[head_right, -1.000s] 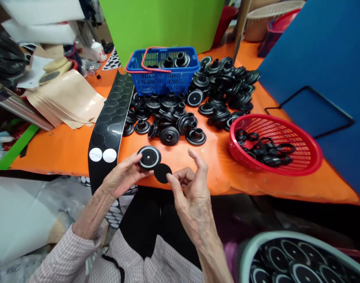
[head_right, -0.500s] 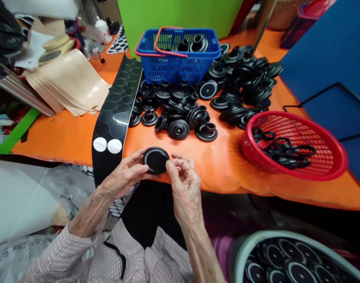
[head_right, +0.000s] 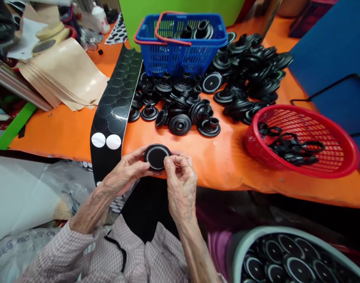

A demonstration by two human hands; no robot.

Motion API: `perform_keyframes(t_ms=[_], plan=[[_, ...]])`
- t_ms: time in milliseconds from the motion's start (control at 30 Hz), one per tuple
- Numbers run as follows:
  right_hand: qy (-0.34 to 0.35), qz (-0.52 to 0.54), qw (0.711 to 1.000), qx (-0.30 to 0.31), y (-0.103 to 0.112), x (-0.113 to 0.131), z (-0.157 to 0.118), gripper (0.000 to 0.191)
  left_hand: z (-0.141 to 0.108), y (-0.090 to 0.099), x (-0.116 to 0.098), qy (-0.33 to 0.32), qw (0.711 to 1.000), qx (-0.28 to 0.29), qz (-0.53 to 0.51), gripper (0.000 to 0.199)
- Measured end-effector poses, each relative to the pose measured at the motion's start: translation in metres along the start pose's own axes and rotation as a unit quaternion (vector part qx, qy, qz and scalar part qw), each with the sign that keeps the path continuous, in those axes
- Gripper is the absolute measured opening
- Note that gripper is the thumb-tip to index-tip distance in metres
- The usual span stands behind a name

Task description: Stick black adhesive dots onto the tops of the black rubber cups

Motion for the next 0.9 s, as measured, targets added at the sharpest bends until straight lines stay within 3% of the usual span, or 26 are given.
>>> perform_keyframes(t_ms=[400,667,767,900], plan=[[0.079,-0.136,0.987,-0.028,-0.005,-0.005,-0.002,0.020,0.002,0.005,0.007,-0.008,1.000,-0.029,0.000,0.033],[0.221,-0.263,0.938,-0.047,-0.013,-0.004,-0.007,0.013,0.001,0.010,0.007,-0.016,0.998,-0.061,0.000,0.037],[0.166,-0.222,0.959,-0.053,-0.013,-0.006,-0.008,0.015,-0.001,0.009,0.008,-0.016,0.998,-0.065,-0.005,0.037],[0.021,-0.113,0.993,0.039,-0.012,-0.012,0.001,0.030,-0.011,0.012,0.001,-0.019,0.994,-0.064,0.082,0.041]])
Point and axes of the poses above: each hand's wrist, its own z-axis towards the middle knuckle, its own y-axis out of the back of the hand, x = y × z, the point moved 2 cm from there along z, towards the middle knuckle, and after that the axes turned 1 degree about y, right-handed, at the moved point
